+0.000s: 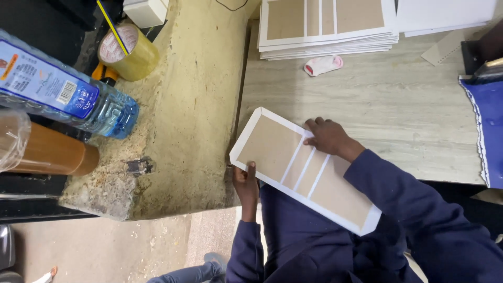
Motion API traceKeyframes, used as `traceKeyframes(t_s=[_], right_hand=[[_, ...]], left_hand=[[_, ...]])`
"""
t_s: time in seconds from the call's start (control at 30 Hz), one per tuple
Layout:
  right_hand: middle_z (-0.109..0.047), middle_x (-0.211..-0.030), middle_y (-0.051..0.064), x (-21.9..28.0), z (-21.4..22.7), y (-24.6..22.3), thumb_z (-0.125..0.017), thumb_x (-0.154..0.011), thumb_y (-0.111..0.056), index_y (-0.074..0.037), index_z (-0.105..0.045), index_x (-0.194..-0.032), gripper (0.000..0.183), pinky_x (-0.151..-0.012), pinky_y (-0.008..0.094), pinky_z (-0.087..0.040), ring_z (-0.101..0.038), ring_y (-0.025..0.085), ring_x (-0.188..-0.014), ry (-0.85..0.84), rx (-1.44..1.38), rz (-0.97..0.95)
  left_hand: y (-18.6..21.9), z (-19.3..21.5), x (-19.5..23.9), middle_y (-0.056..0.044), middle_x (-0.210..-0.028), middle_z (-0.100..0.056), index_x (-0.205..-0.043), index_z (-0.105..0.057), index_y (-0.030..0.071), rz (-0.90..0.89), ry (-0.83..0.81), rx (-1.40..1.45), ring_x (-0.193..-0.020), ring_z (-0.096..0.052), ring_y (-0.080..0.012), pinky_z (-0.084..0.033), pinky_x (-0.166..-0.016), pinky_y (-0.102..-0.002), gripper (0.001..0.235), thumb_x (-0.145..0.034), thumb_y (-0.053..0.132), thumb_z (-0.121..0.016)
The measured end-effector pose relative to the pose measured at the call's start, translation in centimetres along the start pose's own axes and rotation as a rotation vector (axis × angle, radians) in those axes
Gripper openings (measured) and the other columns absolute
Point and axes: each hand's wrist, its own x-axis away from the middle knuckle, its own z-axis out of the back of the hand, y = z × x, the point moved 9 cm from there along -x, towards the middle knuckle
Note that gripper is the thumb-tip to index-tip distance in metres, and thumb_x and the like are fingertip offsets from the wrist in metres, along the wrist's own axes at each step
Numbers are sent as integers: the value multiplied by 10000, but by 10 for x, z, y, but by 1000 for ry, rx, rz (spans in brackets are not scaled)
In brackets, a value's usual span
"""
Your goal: Folding and pressing cardboard or paper covers, likely for books or folders, using a small applicator for adhesive or smoothing.
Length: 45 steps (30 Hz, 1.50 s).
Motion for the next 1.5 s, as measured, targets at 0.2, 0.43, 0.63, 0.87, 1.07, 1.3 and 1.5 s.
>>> traceKeyframes(t_s=[0.2,0.43,0.63,0.87,1.07,1.3,1.5], right_hand=[[-710,-1150,271,60,33,9,-721,-996,-436,-2,-526,-1482,679,-893,594,-617,-755,499,-1071,5,-490,-78],[-676,-1088,207,49,41,126,-767,-1093,-252,-46,-740,-1285,283,-848,477,-583,-708,331,-1007,664,-963,-100],[-734,-949,150,14,37,146,-654,-1150,-221,-35,-786,-1252,250,-774,440,-593,-643,195,-907,654,-1209,-53],[-778,-979,94,-6,46,144,-726,-1119,-252,-127,-821,-1200,176,-819,354,-544,-652,123,-890,728,-1209,-161],[-759,-896,62,-11,42,155,-809,-990,-180,-105,-830,-1100,135,-683,271,-523,-637,94,-801,814,-1302,-265],[-740,-849,21,-14,46,151,-782,-939,-205,-101,-798,-1047,150,-577,190,-500,-624,44,-704,723,-1469,-364],[-743,-836,104,13,61,126,-781,-1049,-180,-94,-805,-1030,91,-679,349,-507,-661,179,-760,921,-1043,-397]], left_hand=[[72,-82,-82,-290,-1464,-607,-1560,-518,-32,-310,-286,8,-1386,-581,-377,-421,-1200,-602,679,-1107,454,-656],[56,-211,-139,38,-860,-621,-1154,-712,77,-319,-533,208,-782,-524,-77,-449,-753,-264,161,-1049,193,-751],[17,-235,-167,-57,-1146,-774,-1351,-740,97,-210,-523,218,-1078,-679,-132,-533,-1037,-386,353,-1034,229,-818],[-18,-225,-221,-101,-1285,-757,-1286,-812,167,-111,-307,72,-1329,-613,-251,-453,-1168,-473,396,-1053,485,-775],[16,-222,-199,-159,-1167,-804,-1186,-850,110,-103,-233,142,-1197,-713,-280,-520,-1074,-473,285,-986,313,-855],[45,-214,-168,-85,-1023,-771,-1194,-826,63,-210,-198,247,-1035,-641,-138,-541,-1006,-377,240,-1009,215,-842],[48,-205,-160,-108,-1013,-815,-1179,-835,40,-325,-144,243,-995,-663,-108,-577,-961,-362,198,-1017,150,-810]])
